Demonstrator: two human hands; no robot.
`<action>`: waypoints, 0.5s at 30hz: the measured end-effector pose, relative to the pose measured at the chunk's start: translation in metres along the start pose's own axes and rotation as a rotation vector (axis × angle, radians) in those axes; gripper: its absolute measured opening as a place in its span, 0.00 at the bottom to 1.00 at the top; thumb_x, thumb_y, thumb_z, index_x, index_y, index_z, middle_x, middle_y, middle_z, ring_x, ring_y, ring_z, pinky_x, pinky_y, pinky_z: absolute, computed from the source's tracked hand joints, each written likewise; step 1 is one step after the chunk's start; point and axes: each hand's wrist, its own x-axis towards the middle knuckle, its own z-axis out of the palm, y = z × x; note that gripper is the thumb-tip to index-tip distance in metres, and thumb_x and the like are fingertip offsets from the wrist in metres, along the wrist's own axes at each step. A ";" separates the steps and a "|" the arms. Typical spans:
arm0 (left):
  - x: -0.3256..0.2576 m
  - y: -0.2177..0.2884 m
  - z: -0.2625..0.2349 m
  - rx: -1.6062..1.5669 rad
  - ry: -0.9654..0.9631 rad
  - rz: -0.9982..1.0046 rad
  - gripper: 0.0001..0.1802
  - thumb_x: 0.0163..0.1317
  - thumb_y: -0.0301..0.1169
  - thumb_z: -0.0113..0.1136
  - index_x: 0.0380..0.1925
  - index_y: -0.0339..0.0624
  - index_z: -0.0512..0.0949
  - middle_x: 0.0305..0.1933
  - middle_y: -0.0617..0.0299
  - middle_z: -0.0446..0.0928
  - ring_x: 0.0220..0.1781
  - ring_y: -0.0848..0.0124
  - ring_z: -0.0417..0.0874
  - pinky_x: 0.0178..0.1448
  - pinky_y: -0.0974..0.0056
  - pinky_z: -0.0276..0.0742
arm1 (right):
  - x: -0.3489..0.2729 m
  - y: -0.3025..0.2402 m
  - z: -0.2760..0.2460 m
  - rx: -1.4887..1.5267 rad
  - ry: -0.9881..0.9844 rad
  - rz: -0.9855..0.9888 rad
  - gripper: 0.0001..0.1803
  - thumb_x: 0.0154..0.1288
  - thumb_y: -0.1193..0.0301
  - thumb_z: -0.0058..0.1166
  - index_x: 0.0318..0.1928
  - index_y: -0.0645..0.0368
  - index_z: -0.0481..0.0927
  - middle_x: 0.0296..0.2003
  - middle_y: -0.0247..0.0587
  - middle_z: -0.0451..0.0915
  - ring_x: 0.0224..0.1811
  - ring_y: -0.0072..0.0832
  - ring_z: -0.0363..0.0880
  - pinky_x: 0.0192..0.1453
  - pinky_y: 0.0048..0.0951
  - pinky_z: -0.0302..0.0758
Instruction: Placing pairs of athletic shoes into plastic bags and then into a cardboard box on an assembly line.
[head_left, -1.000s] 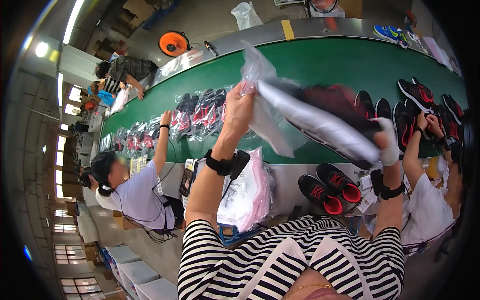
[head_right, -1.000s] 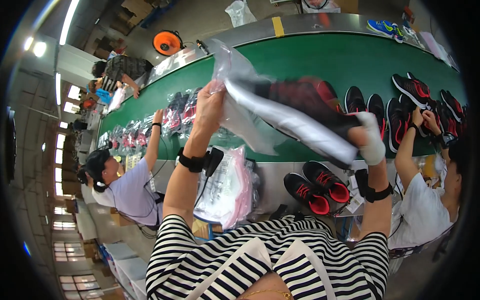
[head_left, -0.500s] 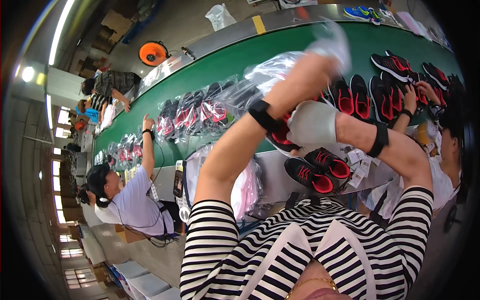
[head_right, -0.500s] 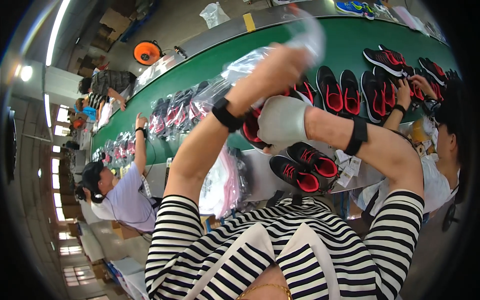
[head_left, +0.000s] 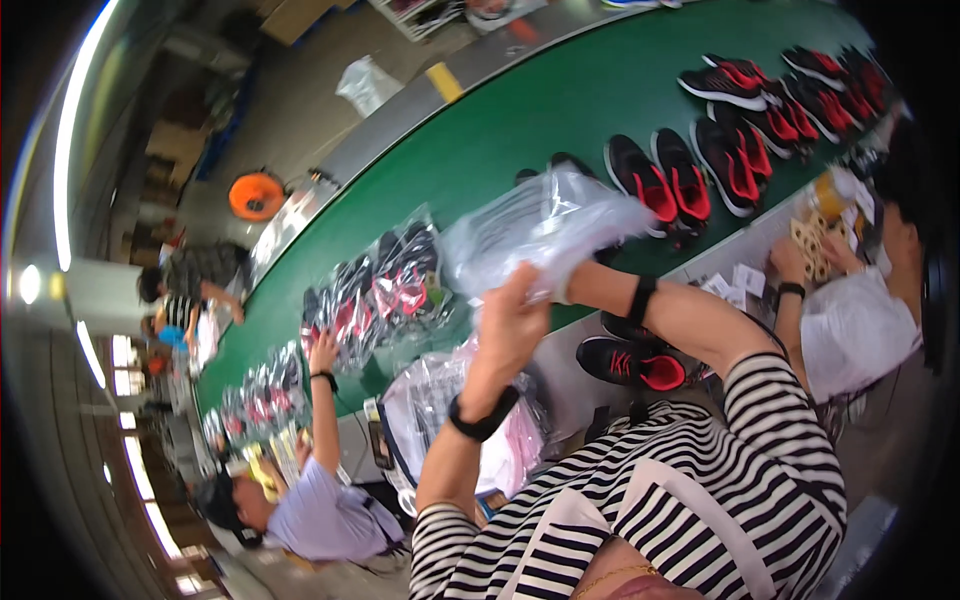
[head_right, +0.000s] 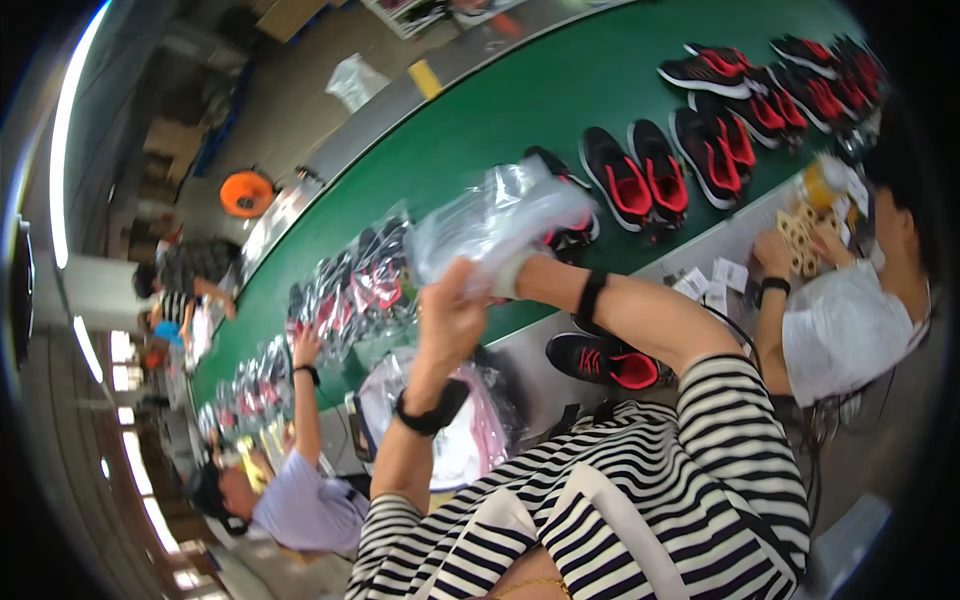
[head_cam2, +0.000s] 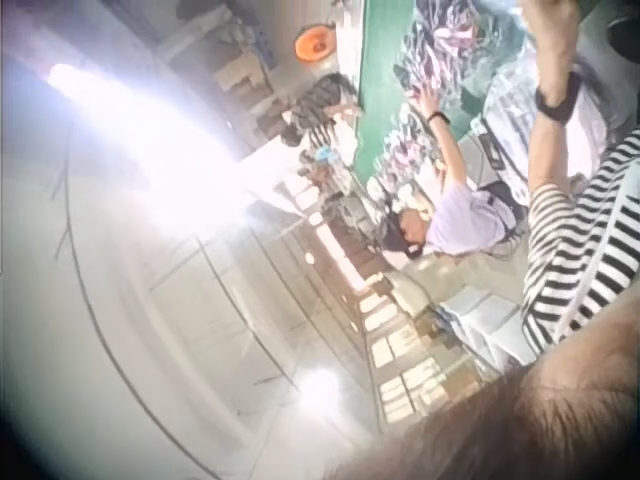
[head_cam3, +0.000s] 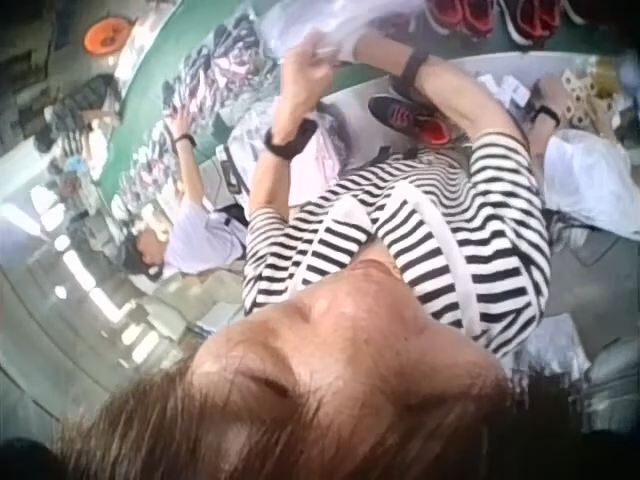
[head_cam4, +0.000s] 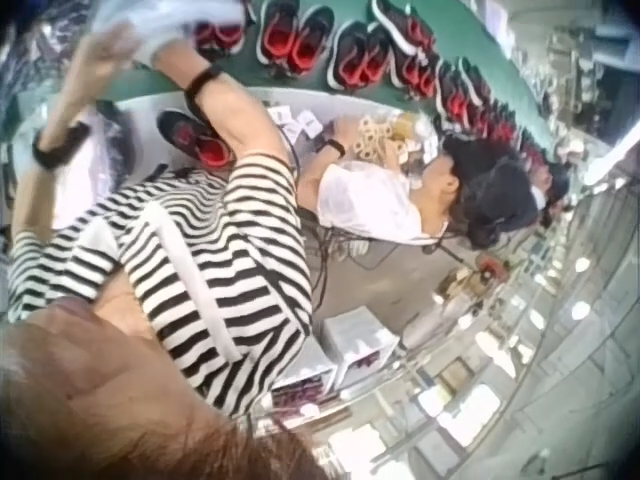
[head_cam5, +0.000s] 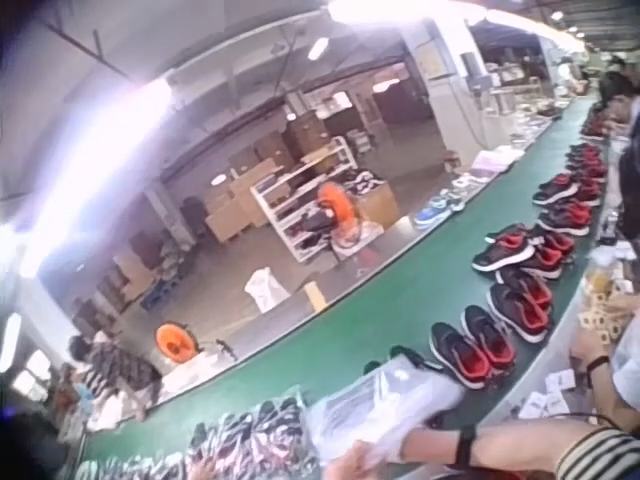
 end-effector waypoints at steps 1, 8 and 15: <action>0.005 -0.004 -0.015 -0.017 -0.032 -0.057 0.07 0.52 0.23 0.60 0.30 0.37 0.72 0.19 0.58 0.73 0.22 0.76 0.72 0.26 0.69 0.67 | 0.027 -0.014 -0.002 0.016 -0.016 0.041 0.17 0.51 0.55 0.52 0.30 0.55 0.81 0.31 0.44 0.80 0.33 0.43 0.79 0.39 0.40 0.76; 0.013 -0.042 -0.074 0.075 -0.120 -0.131 0.08 0.52 0.21 0.60 0.32 0.36 0.73 0.25 0.66 0.74 0.28 0.83 0.71 0.29 0.75 0.65 | 0.074 -0.067 0.026 0.214 -0.123 0.057 0.16 0.51 0.57 0.51 0.32 0.55 0.81 0.31 0.44 0.81 0.33 0.44 0.80 0.39 0.41 0.76; 0.023 -0.124 -0.133 -0.470 0.391 -0.342 0.08 0.63 0.31 0.54 0.39 0.40 0.74 0.31 0.71 0.73 0.25 0.83 0.68 0.27 0.76 0.62 | 0.013 -0.075 0.050 0.605 -0.636 -0.021 0.20 0.52 0.58 0.49 0.40 0.57 0.81 0.41 0.47 0.80 0.46 0.42 0.78 0.49 0.36 0.73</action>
